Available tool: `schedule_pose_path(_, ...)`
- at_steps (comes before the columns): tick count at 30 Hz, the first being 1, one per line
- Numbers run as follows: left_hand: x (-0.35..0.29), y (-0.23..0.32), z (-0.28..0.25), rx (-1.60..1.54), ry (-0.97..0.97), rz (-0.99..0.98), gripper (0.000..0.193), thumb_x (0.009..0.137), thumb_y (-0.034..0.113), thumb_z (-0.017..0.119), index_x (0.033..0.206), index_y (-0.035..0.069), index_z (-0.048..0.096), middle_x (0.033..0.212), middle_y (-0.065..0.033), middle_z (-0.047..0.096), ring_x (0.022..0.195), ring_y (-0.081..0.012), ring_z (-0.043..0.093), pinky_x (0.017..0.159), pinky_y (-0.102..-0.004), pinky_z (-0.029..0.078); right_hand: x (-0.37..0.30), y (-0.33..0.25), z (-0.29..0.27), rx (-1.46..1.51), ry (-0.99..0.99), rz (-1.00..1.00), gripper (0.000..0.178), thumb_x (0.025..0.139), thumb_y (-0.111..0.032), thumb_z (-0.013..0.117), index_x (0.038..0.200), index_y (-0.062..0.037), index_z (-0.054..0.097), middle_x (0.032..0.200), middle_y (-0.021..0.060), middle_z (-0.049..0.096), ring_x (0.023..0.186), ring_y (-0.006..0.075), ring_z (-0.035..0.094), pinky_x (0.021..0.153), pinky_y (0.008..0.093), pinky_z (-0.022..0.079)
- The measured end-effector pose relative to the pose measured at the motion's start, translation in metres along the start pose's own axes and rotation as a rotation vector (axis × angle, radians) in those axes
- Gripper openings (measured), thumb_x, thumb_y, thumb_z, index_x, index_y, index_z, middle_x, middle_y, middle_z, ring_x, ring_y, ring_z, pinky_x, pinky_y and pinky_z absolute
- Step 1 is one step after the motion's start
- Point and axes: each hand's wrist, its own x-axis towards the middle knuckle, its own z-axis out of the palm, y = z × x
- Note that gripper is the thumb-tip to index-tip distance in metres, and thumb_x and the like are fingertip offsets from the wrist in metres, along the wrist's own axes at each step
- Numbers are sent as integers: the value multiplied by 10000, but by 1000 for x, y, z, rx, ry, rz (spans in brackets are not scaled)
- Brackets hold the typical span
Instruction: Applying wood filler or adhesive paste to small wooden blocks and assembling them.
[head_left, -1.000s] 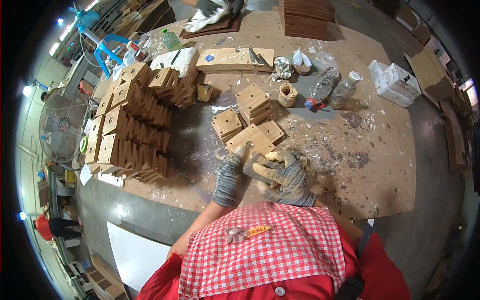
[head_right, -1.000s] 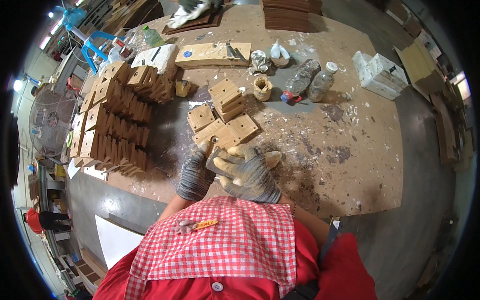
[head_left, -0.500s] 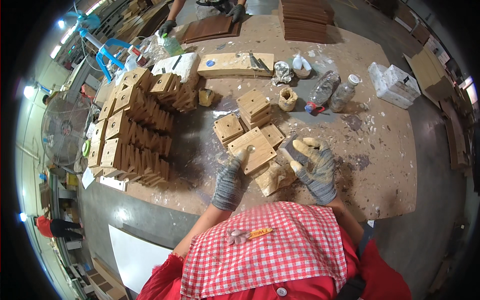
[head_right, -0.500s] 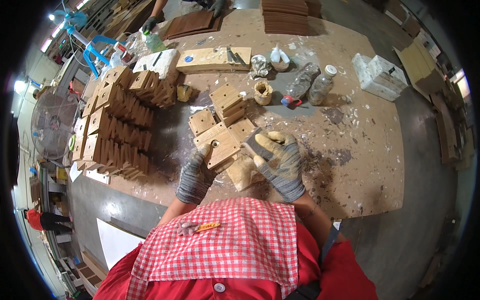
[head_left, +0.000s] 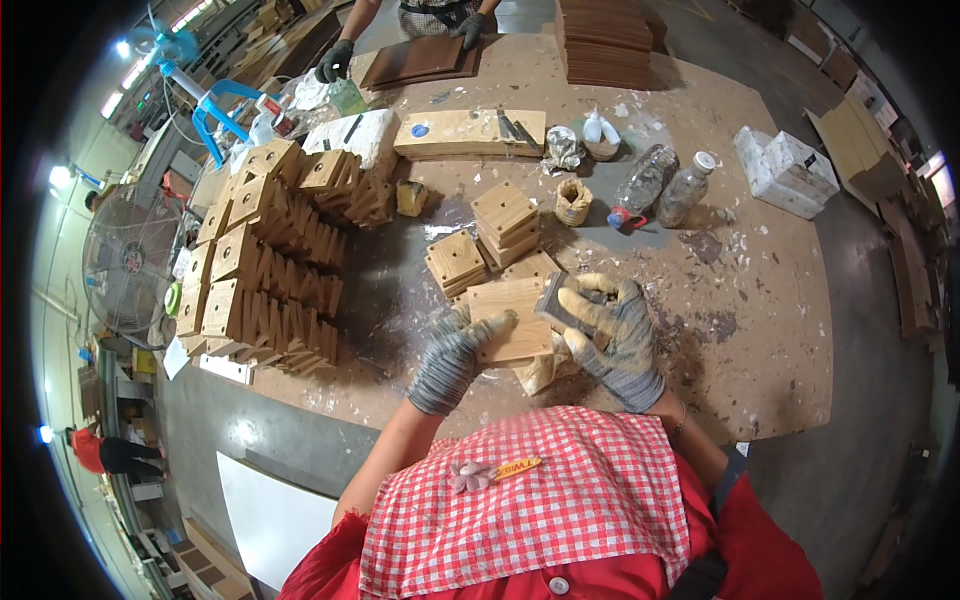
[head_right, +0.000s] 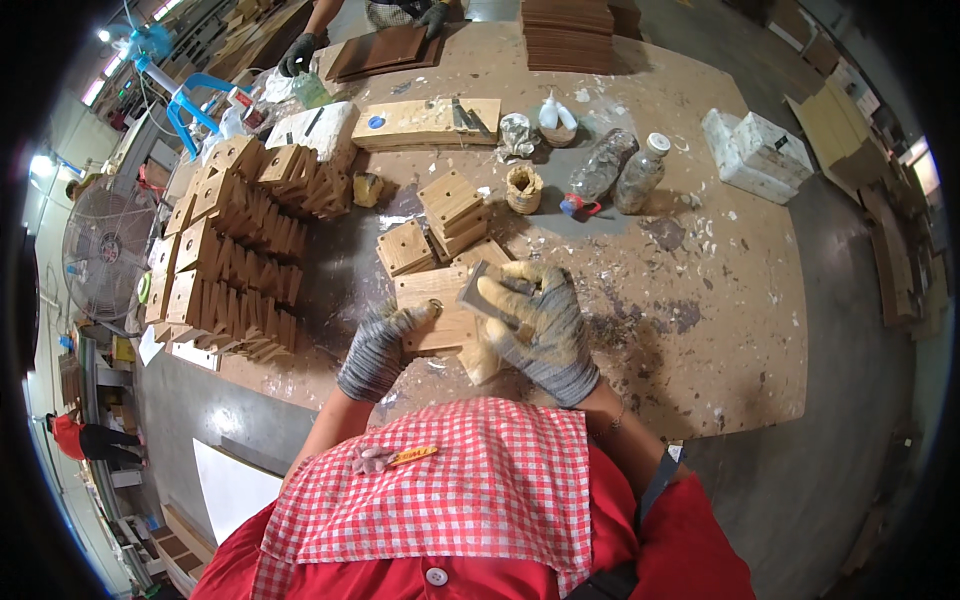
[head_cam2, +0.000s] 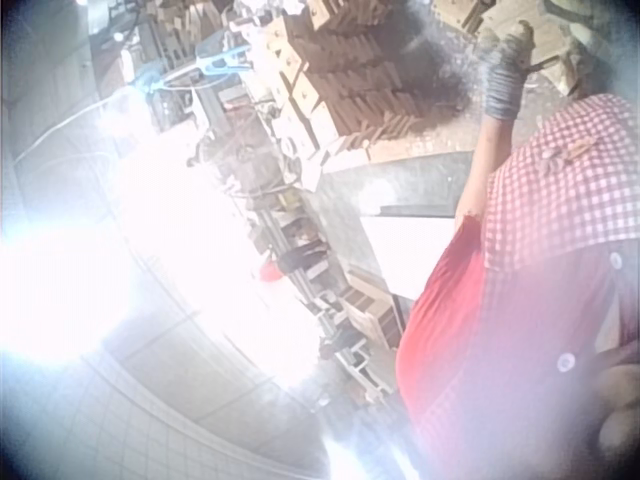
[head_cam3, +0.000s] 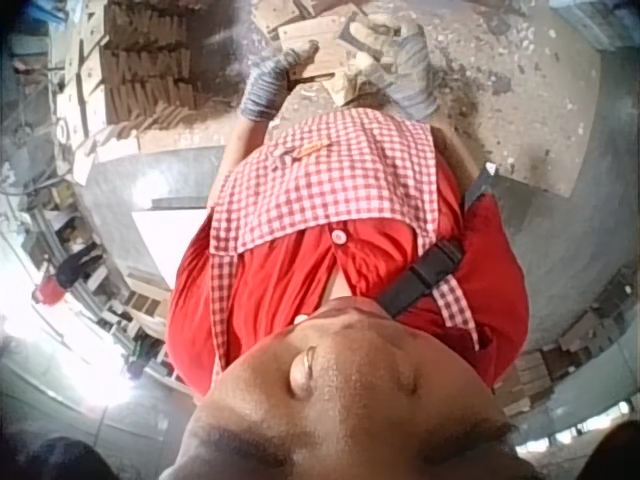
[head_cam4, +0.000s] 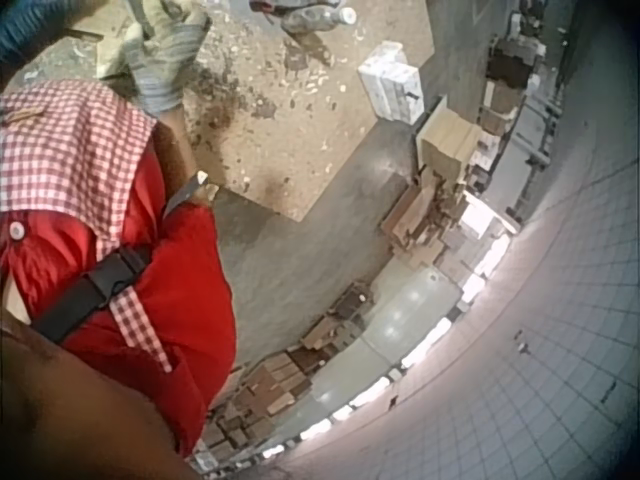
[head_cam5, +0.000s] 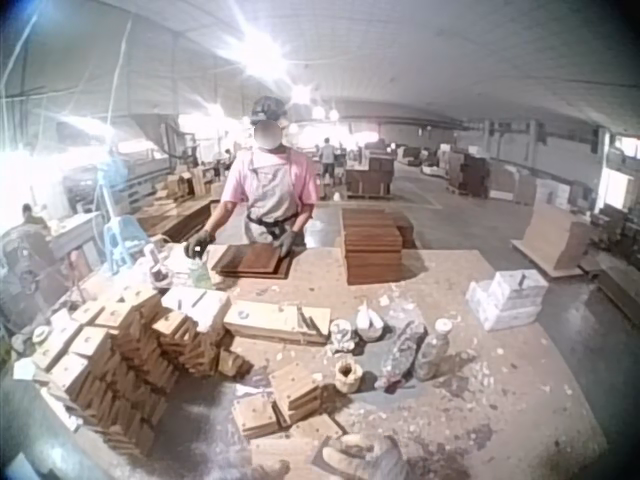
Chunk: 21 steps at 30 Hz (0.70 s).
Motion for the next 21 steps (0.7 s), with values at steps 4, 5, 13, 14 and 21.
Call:
schedule_pose_path(4,-3,-7,8,-124,13,-58,404,801,260,689,1097,6,585,991,-73,634,864,-150,606,709,-271,507,10,11,-1,-137,5,-14,392,735,-249,653,1100,-107,638,1107,118,540,994,285,494,898,391,403)
schedule_pose_path(5,-4,-4,9,-122,10,-58,404,801,260,689,1097,6,585,991,-73,634,864,-150,606,709,-271,507,11,11,0,-131,17,0,394,739,-252,654,1105,-107,636,1109,120,538,995,284,490,903,394,401)
schedule_pose_path(13,0,-7,11,-223,-92,-112,496,760,170,716,1187,15,518,1030,-98,610,904,-191,607,784,-309,517,12,17,5,-68,88,118,407,754,-208,680,1140,-95,620,1101,120,511,1014,266,472,909,374,402)
schedule_pose_path(14,0,-7,12,-223,-88,-110,496,760,170,716,1187,15,518,1030,-98,610,904,-191,607,784,-309,517,11,15,5,-98,33,126,409,753,-189,683,1143,-90,617,1105,116,499,1017,262,471,910,364,403)
schedule_pose_path(21,8,-25,3,-243,-20,63,535,755,187,729,1210,21,502,1063,-99,608,969,-210,592,854,-298,483,0,23,13,128,148,200,393,758,-158,680,1138,-85,615,1117,98,474,1037,249,467,914,344,405)
